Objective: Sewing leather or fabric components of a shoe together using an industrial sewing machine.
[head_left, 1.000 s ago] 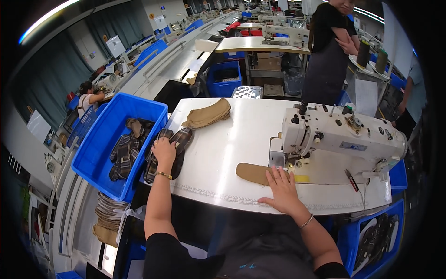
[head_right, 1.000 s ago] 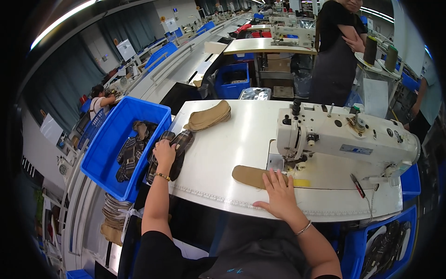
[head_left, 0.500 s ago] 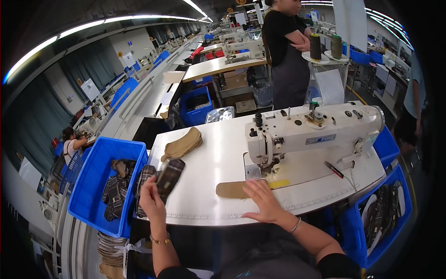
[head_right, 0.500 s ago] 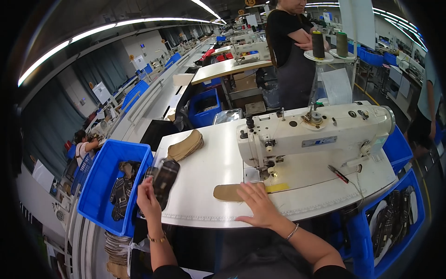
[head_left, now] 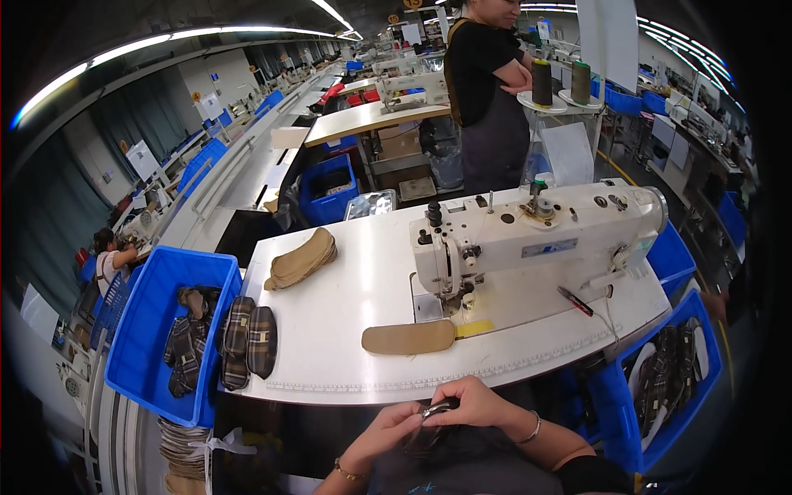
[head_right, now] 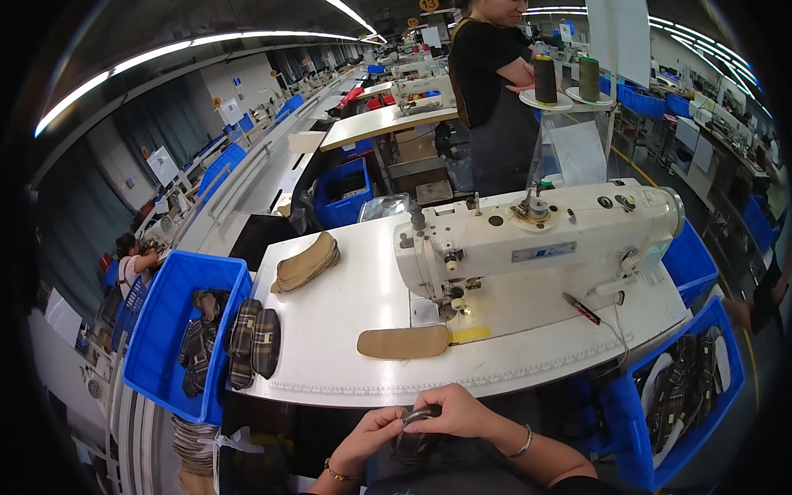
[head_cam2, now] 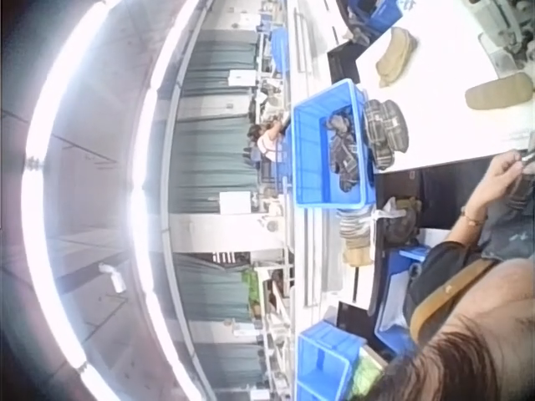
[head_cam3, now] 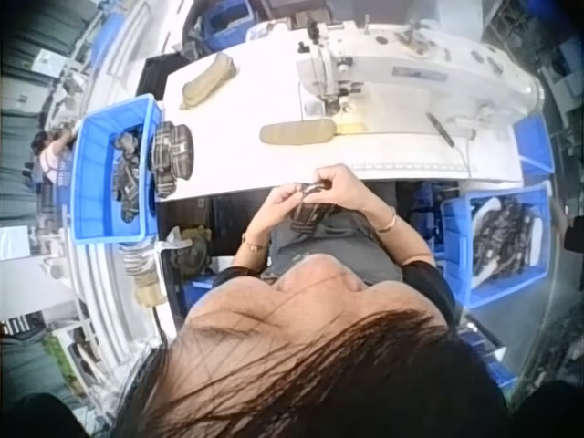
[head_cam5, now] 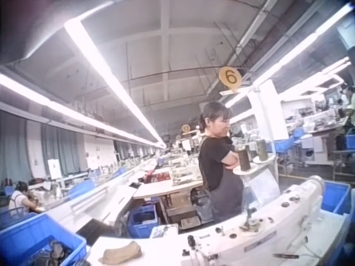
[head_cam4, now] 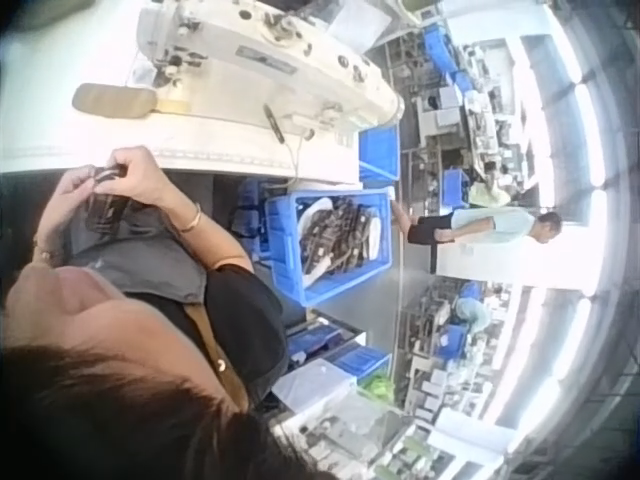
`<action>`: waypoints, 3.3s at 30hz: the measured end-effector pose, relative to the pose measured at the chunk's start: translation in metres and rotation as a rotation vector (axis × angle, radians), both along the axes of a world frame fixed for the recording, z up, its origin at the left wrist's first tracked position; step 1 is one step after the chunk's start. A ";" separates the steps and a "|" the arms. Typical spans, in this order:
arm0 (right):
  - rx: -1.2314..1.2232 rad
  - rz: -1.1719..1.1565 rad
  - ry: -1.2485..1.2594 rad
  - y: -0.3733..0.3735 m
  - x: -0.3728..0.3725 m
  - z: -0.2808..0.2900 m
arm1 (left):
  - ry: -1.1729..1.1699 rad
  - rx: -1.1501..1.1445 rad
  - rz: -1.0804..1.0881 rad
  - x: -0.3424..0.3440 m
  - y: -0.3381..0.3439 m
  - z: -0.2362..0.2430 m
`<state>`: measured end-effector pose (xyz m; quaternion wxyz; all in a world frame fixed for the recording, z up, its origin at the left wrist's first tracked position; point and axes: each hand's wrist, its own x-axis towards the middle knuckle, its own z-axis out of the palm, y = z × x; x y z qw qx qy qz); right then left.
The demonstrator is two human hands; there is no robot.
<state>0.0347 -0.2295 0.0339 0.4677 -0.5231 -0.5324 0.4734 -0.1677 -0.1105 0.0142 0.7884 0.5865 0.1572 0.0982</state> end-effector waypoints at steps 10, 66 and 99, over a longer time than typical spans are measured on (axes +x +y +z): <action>-0.078 -0.149 0.433 -0.017 -0.015 -0.036 | -0.112 -0.206 0.035 0.012 -0.011 -0.012; -0.157 -0.179 0.660 -0.044 -0.010 -0.079 | 0.195 -0.009 0.039 0.023 -0.059 -0.052; 0.162 -0.312 0.132 -0.049 -0.030 -0.050 | 0.018 -0.284 0.205 0.016 -0.048 -0.067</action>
